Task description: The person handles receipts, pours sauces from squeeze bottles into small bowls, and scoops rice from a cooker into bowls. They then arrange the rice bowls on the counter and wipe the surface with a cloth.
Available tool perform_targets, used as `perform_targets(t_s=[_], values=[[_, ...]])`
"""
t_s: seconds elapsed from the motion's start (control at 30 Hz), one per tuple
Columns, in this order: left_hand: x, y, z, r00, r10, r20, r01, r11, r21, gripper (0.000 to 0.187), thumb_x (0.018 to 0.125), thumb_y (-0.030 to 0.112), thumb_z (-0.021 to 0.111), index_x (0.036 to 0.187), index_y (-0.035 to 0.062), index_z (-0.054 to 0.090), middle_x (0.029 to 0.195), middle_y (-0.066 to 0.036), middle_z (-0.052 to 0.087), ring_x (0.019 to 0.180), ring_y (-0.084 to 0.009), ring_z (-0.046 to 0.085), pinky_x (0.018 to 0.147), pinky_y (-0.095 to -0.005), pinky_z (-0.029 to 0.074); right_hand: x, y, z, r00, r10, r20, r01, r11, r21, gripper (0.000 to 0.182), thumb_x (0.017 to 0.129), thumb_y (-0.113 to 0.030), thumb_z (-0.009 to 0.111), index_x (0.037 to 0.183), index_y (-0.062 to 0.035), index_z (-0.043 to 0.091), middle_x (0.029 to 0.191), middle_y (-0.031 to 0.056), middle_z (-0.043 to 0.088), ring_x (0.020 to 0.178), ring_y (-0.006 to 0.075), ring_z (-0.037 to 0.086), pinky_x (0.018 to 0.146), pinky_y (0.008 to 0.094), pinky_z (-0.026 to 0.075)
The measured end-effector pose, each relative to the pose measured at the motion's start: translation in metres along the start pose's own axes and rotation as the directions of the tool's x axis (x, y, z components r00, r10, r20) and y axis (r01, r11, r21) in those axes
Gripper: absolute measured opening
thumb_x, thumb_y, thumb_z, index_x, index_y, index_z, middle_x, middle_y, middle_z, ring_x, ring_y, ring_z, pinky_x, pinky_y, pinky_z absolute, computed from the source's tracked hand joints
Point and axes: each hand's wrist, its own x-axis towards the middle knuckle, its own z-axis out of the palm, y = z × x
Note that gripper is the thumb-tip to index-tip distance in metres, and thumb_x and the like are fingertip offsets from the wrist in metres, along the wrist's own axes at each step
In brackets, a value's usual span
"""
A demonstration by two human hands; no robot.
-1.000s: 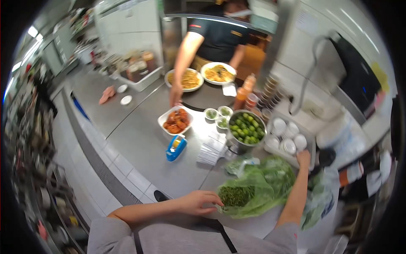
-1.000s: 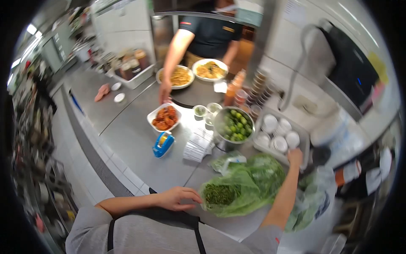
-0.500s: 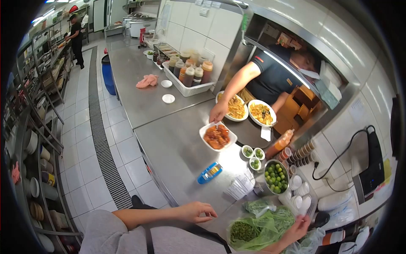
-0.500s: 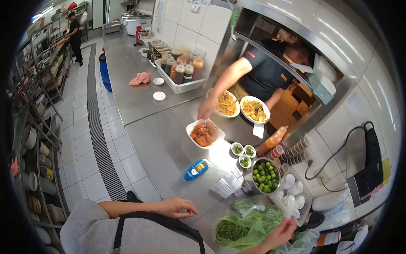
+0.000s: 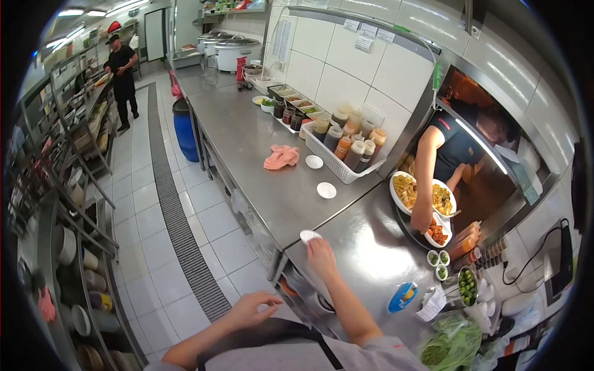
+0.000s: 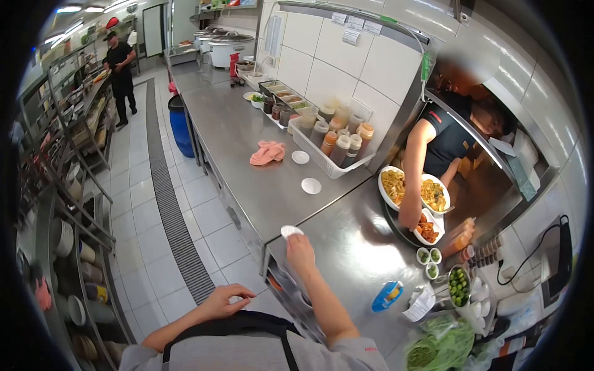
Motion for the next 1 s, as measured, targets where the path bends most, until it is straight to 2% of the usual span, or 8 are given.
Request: perform_targets(t_s=[0.13, 0.2, 0.3, 0.43, 0.6, 0.8, 0.87, 1.0], values=[[-0.024, -0.021, -0.061, 0.971, -0.141, -0.193, 0.158, 0.985, 0.071, 0.018, 0.079, 0.012, 0.057, 0.094, 0.0052, 0.062, 0.088, -0.009, 0.062, 0.080, -0.0202, 0.061, 0.071, -0.0286, 0.047, 0.072, 0.029, 0.074, 0.999, 0.023, 0.035, -0.019, 0.994, -0.111, 0.012, 0.079, -0.012, 0.054, 0.085, -0.0025, 0.058, 0.093, 0.0156, 0.058, 0.088, 0.0328, 0.054, 0.075, 0.0410, 0.046], [-0.028, -0.035, -0.078, 0.908, -0.247, -0.340, 0.247, 0.968, -0.043, 0.017, 0.078, 0.008, 0.057, 0.093, 0.0033, 0.062, 0.087, -0.011, 0.062, 0.080, -0.0190, 0.061, 0.071, -0.0276, 0.047, 0.108, 0.030, 0.092, 0.982, -0.046, -0.184, 0.015, 0.986, -0.164, 0.014, 0.079, -0.013, 0.054, 0.088, -0.0024, 0.060, 0.096, 0.0155, 0.058, 0.090, 0.0329, 0.053, 0.075, 0.0404, 0.045], [-0.025, -0.072, -0.094, 0.836, -0.334, -0.436, 0.252, 0.938, -0.236, 0.016, 0.077, 0.005, 0.057, 0.092, 0.0007, 0.062, 0.086, -0.011, 0.062, 0.080, -0.0183, 0.060, 0.072, -0.0269, 0.046, 0.148, 0.029, 0.080, 0.976, 0.038, -0.213, -0.049, 0.998, -0.048, 0.019, 0.079, -0.013, 0.056, 0.094, -0.0035, 0.060, 0.087, 0.0145, 0.060, 0.087, 0.0320, 0.056, 0.073, 0.0397, 0.046], [0.010, -0.109, -0.132, 0.851, -0.374, -0.367, 0.263, 0.911, -0.319, 0.015, 0.077, 0.003, 0.057, 0.091, -0.0009, 0.062, 0.085, -0.010, 0.062, 0.081, -0.0175, 0.060, 0.073, -0.0265, 0.046, 0.168, 0.096, 0.055, 0.877, 0.349, -0.330, -0.400, 0.911, -0.098, 0.026, 0.079, -0.016, 0.059, 0.102, -0.0060, 0.057, 0.075, 0.0131, 0.062, 0.073, 0.0265, 0.060, 0.066, 0.0342, 0.047], [0.097, -0.129, -0.196, 0.895, -0.285, -0.344, 0.250, 0.958, -0.141, 0.015, 0.077, 0.002, 0.057, 0.091, -0.0012, 0.061, 0.085, -0.010, 0.062, 0.081, -0.0172, 0.060, 0.074, -0.0262, 0.045, 0.215, 0.191, -0.008, 0.577, 0.508, -0.640, -0.501, 0.839, 0.214, 0.036, 0.075, -0.013, 0.064, 0.109, -0.0045, 0.054, 0.081, 0.0083, 0.063, 0.073, 0.0168, 0.060, 0.067, 0.0296, 0.047], [0.214, -0.136, -0.231, 0.981, -0.099, -0.165, 0.105, 0.994, 0.027, 0.016, 0.076, 0.003, 0.058, 0.092, 0.0011, 0.061, 0.086, -0.011, 0.061, 0.078, -0.0179, 0.059, 0.072, -0.0275, 0.046, 0.278, 0.261, -0.017, 0.746, 0.531, -0.401, -0.540, 0.835, 0.102, 0.049, 0.074, -0.003, 0.059, 0.121, -0.0027, 0.045, 0.101, 0.0113, 0.059, 0.097, 0.0163, 0.055, 0.080, 0.0268, 0.043], [0.256, -0.147, -0.236, 0.996, -0.011, -0.088, 0.017, 0.997, 0.072, 0.019, 0.075, 0.003, 0.058, 0.094, 0.0017, 0.060, 0.089, -0.011, 0.059, 0.078, -0.0193, 0.058, 0.072, -0.0281, 0.046, 0.284, 0.270, -0.018, 0.754, 0.573, -0.320, -0.378, 0.778, 0.502, 0.053, 0.073, -0.002, 0.056, 0.124, -0.0018, 0.042, 0.107, 0.0150, 0.057, 0.097, 0.0193, 0.056, 0.079, 0.0272, 0.045], [0.358, -0.172, -0.237, 0.971, 0.238, 0.015, -0.230, 0.921, 0.314, 0.025, 0.074, 0.007, 0.058, 0.100, 0.0046, 0.058, 0.100, -0.013, 0.055, 0.094, -0.0261, 0.053, 0.079, -0.0347, 0.043, 0.281, 0.271, -0.017, 0.645, 0.540, -0.541, -0.303, 0.830, 0.467, 0.046, 0.074, 0.003, 0.049, 0.120, -0.0012, 0.045, 0.103, 0.0107, 0.057, 0.093, 0.0153, 0.056, 0.076, 0.0238, 0.045]])
